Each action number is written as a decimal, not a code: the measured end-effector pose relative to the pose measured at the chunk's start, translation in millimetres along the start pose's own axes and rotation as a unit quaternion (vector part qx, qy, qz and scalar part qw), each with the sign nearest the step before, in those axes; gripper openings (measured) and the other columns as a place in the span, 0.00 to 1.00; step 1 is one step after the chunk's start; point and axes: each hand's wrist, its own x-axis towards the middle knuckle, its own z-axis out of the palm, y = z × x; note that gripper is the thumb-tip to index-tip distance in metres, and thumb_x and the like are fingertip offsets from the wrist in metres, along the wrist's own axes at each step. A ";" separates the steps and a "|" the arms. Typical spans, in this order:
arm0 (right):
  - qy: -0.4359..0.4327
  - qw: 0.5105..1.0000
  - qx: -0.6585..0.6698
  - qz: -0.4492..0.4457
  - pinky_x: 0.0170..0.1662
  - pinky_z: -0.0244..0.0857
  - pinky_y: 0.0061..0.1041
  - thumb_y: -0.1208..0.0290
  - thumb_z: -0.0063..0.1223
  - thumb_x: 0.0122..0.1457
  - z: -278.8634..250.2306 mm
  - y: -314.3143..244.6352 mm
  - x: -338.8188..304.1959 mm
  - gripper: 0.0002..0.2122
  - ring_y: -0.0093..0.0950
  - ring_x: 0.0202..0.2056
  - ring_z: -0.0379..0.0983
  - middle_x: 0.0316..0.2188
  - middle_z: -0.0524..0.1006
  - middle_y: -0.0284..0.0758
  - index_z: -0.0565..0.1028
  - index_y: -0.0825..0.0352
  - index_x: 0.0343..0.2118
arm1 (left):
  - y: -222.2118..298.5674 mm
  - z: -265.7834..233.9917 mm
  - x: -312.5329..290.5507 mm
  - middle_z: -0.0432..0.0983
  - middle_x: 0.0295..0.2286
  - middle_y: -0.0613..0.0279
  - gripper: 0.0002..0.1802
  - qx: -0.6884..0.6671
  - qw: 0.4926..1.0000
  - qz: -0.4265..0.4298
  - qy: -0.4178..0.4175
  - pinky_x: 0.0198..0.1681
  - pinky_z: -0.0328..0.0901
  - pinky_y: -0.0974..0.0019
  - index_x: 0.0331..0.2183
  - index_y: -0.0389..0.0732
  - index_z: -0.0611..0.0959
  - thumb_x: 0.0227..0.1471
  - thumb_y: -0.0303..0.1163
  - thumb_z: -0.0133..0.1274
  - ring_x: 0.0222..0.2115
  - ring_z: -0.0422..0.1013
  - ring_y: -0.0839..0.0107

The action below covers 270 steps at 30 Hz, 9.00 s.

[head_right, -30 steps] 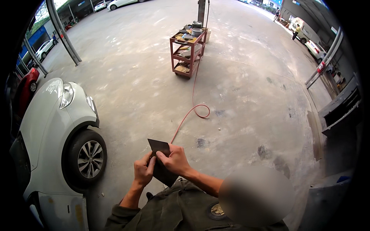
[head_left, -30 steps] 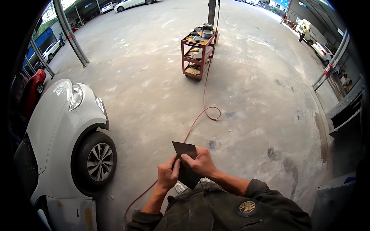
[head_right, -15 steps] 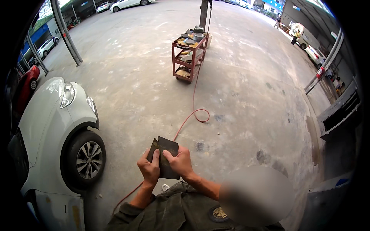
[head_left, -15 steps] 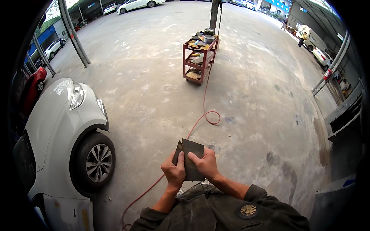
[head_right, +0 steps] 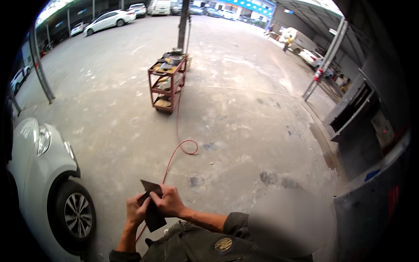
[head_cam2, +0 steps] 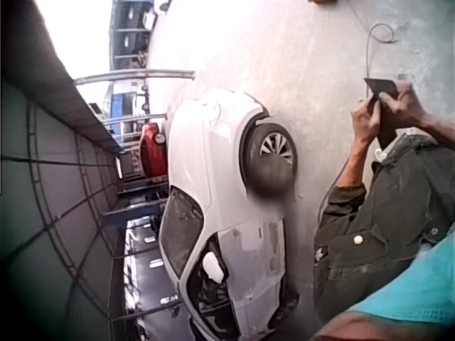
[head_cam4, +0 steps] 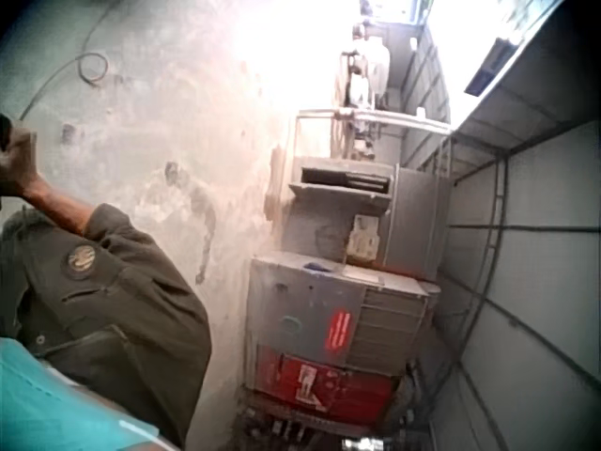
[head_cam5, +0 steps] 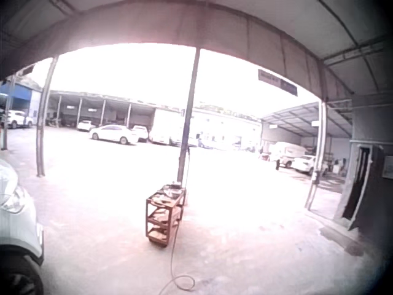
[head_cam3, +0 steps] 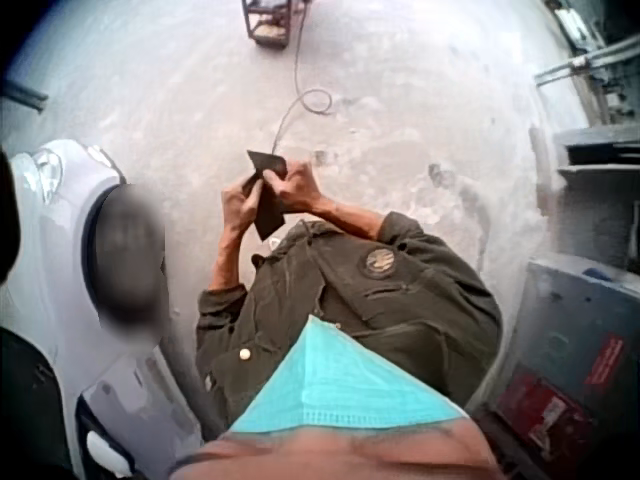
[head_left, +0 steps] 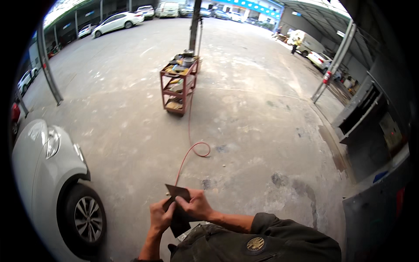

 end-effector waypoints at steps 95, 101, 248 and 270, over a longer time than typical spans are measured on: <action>-0.068 0.995 0.052 0.060 0.26 0.66 0.29 0.72 0.57 0.50 9.6 -15.3 20.6 0.09 0.29 0.20 0.73 0.20 0.76 0.44 0.76 0.74 0.30 | 4.4 -1.5 -25.8 0.79 0.26 0.55 0.14 0.033 0.995 -0.052 0.079 0.30 0.67 0.70 0.46 0.32 0.77 0.61 0.27 0.46 0.26 0.73 0.78; -0.146 0.989 -0.007 0.005 0.28 0.68 0.28 0.74 0.57 0.50 13.6 -9.7 19.9 0.08 0.29 0.23 0.76 0.21 0.78 0.41 0.78 0.72 0.32 | -6.9 -8.4 -39.5 0.74 0.20 0.47 0.16 0.082 0.995 0.015 0.052 0.25 0.65 0.66 0.47 0.33 0.77 0.59 0.28 0.48 0.19 0.73 0.68; 0.172 0.841 0.458 0.231 0.34 0.74 0.24 0.70 0.54 0.60 -246.1 117.8 161.1 0.09 0.22 0.29 0.77 0.30 0.79 0.31 0.76 0.68 0.40 | 12.1 237.0 261.2 0.73 0.45 0.56 0.43 -0.420 0.899 -0.107 -0.053 0.47 0.70 0.65 0.61 0.39 0.55 0.47 0.13 0.57 0.44 0.73 0.68; 0.441 0.849 0.208 0.203 0.32 0.66 0.20 0.75 0.59 0.54 -489.0 262.4 408.3 0.05 0.16 0.28 0.72 0.27 0.78 0.29 0.78 0.70 0.30 | 11.9 441.9 567.6 0.73 0.18 0.42 0.14 0.002 0.949 0.100 -0.299 0.21 0.64 0.52 0.43 0.37 0.75 0.55 0.32 0.55 0.21 0.72 0.42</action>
